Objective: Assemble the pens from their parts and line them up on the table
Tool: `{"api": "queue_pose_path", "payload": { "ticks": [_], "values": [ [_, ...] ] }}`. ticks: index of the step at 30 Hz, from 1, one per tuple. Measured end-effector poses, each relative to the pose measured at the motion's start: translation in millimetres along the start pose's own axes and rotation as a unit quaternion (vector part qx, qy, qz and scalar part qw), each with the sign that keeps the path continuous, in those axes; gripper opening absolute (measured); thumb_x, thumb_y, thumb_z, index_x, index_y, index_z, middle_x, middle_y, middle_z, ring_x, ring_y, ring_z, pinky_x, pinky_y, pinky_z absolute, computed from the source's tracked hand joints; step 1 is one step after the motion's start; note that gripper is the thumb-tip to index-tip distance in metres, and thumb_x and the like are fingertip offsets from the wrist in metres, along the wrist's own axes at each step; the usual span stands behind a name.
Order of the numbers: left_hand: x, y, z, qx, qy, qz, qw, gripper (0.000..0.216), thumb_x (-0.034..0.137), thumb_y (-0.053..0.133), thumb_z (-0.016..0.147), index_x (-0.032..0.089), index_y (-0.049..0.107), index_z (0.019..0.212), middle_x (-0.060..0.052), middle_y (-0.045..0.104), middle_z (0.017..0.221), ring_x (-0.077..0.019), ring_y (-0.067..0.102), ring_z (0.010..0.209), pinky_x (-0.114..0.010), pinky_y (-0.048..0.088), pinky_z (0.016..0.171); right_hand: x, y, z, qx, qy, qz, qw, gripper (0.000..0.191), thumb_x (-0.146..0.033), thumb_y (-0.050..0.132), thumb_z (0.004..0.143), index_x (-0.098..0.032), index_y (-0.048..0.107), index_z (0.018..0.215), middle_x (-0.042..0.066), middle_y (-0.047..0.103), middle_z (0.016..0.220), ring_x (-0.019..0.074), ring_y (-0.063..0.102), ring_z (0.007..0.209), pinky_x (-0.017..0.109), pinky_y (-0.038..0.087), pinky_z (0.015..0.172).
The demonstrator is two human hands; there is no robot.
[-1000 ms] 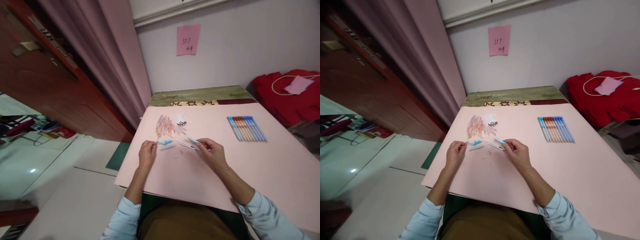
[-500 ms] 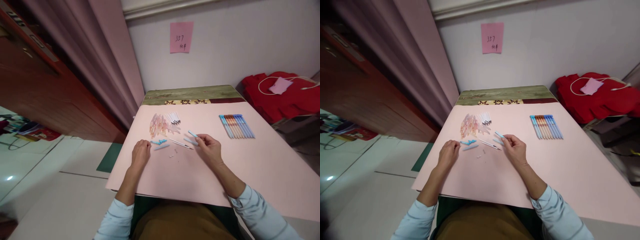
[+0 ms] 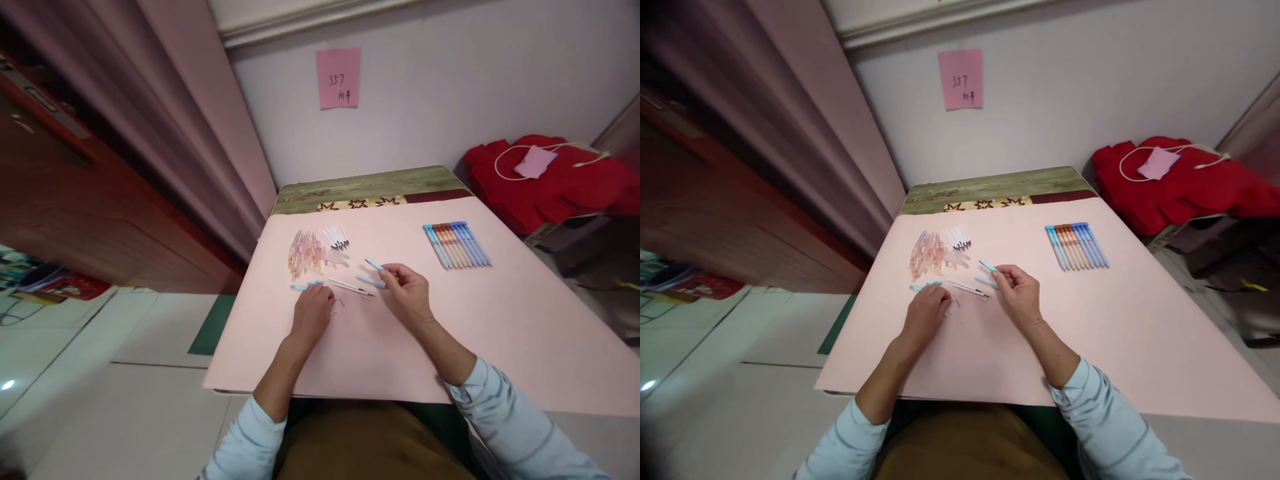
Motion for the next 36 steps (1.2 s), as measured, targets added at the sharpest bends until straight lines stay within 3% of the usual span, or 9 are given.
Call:
{"api": "queue_pose_path", "payload": {
  "ticks": [6,9,15,25,29,32,34,36],
  "values": [
    [7,-7,4,0.007,0.004,-0.031,0.999,0.008,0.014,0.06,0.086,0.021,0.061,0.082,-0.004,0.063,0.085,-0.0221,0.056,0.087,-0.035,0.043,0.076,-6,4,-1,-0.013,-0.003,0.014,1.0,0.027,-0.042,0.071,0.079,-0.017,0.074,0.088,0.003,0.069,0.072,0.014,0.058,0.061,0.026,0.049,0.06],
    [34,-8,10,0.019,0.063,-0.043,0.997,0.008,0.015,0.061,0.086,0.022,0.062,0.083,-0.005,0.062,0.087,-0.0217,0.056,0.088,-0.035,0.043,0.078,-7,5,-1,-0.02,-0.008,0.011,1.0,0.028,-0.044,0.07,0.079,-0.017,0.074,0.089,0.004,0.071,0.074,0.0152,0.061,0.063,0.027,0.051,0.062],
    [83,19,20,-0.02,0.167,0.005,0.986,0.014,0.012,0.055,0.09,0.021,0.063,0.082,-0.005,0.059,0.083,-0.0215,0.053,0.083,-0.035,0.041,0.074,-5,1,2,-0.016,-0.019,0.006,1.0,0.029,-0.045,0.069,0.081,-0.018,0.074,0.089,0.003,0.069,0.071,0.0141,0.059,0.06,0.026,0.051,0.059],
    [96,34,25,-0.068,0.187,0.062,0.978,0.018,0.006,0.053,0.087,0.019,0.057,0.075,-0.007,0.058,0.08,-0.0228,0.055,0.082,-0.036,0.043,0.071,-11,3,0,-0.021,-0.035,-0.015,0.999,0.028,-0.045,0.068,0.081,-0.018,0.074,0.088,0.002,0.07,0.072,0.0148,0.061,0.062,0.026,0.053,0.061],
    [94,38,20,-0.087,0.151,0.041,0.984,0.021,0.0,0.049,0.082,0.018,0.055,0.076,-0.008,0.058,0.079,-0.0232,0.058,0.078,-0.034,0.044,0.065,-12,1,0,-0.018,-0.029,-0.012,0.999,0.029,-0.045,0.069,0.081,-0.018,0.074,0.088,0.002,0.069,0.07,0.0144,0.059,0.06,0.026,0.052,0.06],
    [82,28,19,-0.057,0.096,-0.021,0.994,0.018,0.001,0.052,0.078,0.019,0.054,0.075,-0.007,0.059,0.078,-0.0216,0.058,0.075,-0.033,0.045,0.065,-11,3,-1,-0.028,-0.023,-0.001,0.999,0.029,-0.046,0.069,0.08,-0.018,0.073,0.087,0.002,0.068,0.07,0.0142,0.058,0.059,0.026,0.051,0.059],
    [65,10,20,-0.004,0.034,-0.14,0.99,0.013,0.007,0.057,0.076,0.019,0.055,0.073,-0.004,0.058,0.075,-0.0183,0.056,0.071,-0.031,0.044,0.065,-13,9,-2,-0.055,-0.027,0.008,0.998,0.029,-0.046,0.07,0.079,-0.019,0.074,0.086,0.003,0.069,0.074,0.0145,0.058,0.062,0.026,0.05,0.059],
    [38,-3,21,0.045,-0.064,-0.332,0.94,0.006,0.016,0.061,0.078,0.019,0.057,0.074,0.0,0.055,0.068,-0.0137,0.051,0.061,-0.027,0.042,0.058,-15,18,-4,-0.1,-0.024,0.028,0.994,0.029,-0.047,0.07,0.079,-0.019,0.074,0.086,0.004,0.069,0.078,0.0148,0.057,0.064,0.026,0.048,0.059]
  ]
}}
Point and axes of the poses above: each hand's wrist, its own z-axis towards the middle knuckle, its own y-axis out of the palm, x = y × z, the point moved 10 cm from there along z, towards the middle knuckle
